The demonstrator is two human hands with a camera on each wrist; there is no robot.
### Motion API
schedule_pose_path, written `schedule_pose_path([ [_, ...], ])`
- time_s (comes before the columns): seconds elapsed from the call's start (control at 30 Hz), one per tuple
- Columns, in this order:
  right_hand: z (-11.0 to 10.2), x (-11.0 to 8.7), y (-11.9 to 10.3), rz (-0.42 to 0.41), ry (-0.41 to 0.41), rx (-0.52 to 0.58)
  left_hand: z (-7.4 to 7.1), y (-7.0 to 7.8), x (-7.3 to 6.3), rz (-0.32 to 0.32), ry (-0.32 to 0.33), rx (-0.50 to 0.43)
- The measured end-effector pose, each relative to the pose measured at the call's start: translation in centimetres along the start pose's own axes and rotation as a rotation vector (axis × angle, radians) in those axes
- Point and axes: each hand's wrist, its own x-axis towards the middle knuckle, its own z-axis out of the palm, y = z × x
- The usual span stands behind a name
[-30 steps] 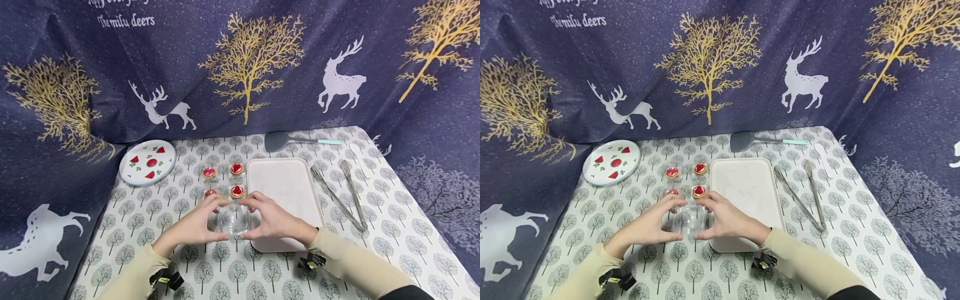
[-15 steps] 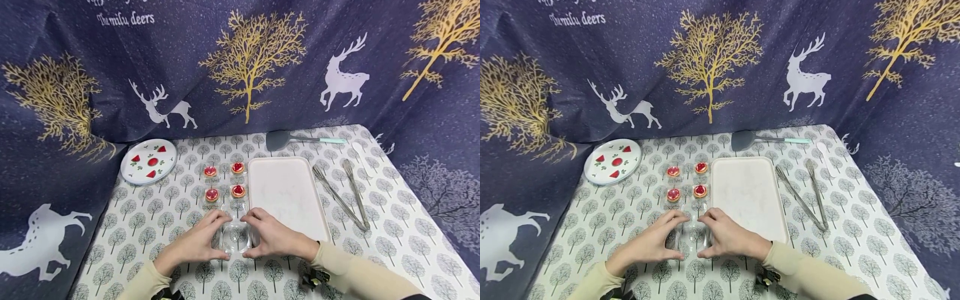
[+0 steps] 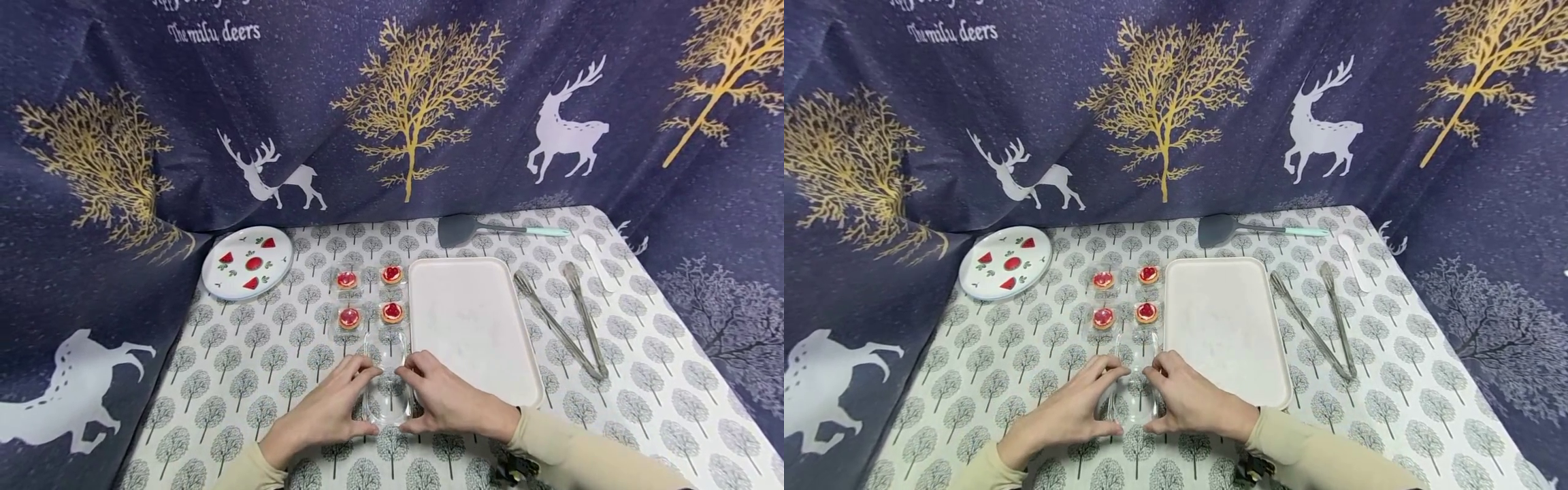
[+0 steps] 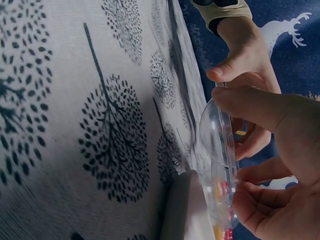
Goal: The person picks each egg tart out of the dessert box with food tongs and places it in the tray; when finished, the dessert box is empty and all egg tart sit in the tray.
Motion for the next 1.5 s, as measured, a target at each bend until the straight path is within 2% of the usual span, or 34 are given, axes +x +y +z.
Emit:
schedule_pose_path([
  [0.3, 0.5, -0.3, -0.1, -0.009, -0.012, -0.035, 1.0, -0.3, -0.3, 0.024, 0.038, 0.038],
  [0.6, 1.0, -0.4, 0.0, -0.014, -0.003, -0.052, 1.2, -0.2, -0.4, -0.008, 0.011, 0.062],
  [1.0, 1.0, -0.6, -0.2, 0.01, -0.026, -0.037, 1.5, -0.3, -0.5, -0.009, 0.008, 0.09],
  [1.23, 0.0, 0.0, 0.0, 0.014, -0.042, 0.02, 0.8, -0.5, -0.5, -0.011, 0.024, 0.033],
  [1.33, -0.8, 1.0, 0.3, 0.018, -0.028, 0.073, 0.2, -1.1, -0.2, 0.008, 0.052, 0.004],
  [1.5, -1.6, 2.7, 1.3, 0.051, -0.021, 0.126, -0.9, -2.4, 0.5, 0.039, 0.105, 0.015],
])
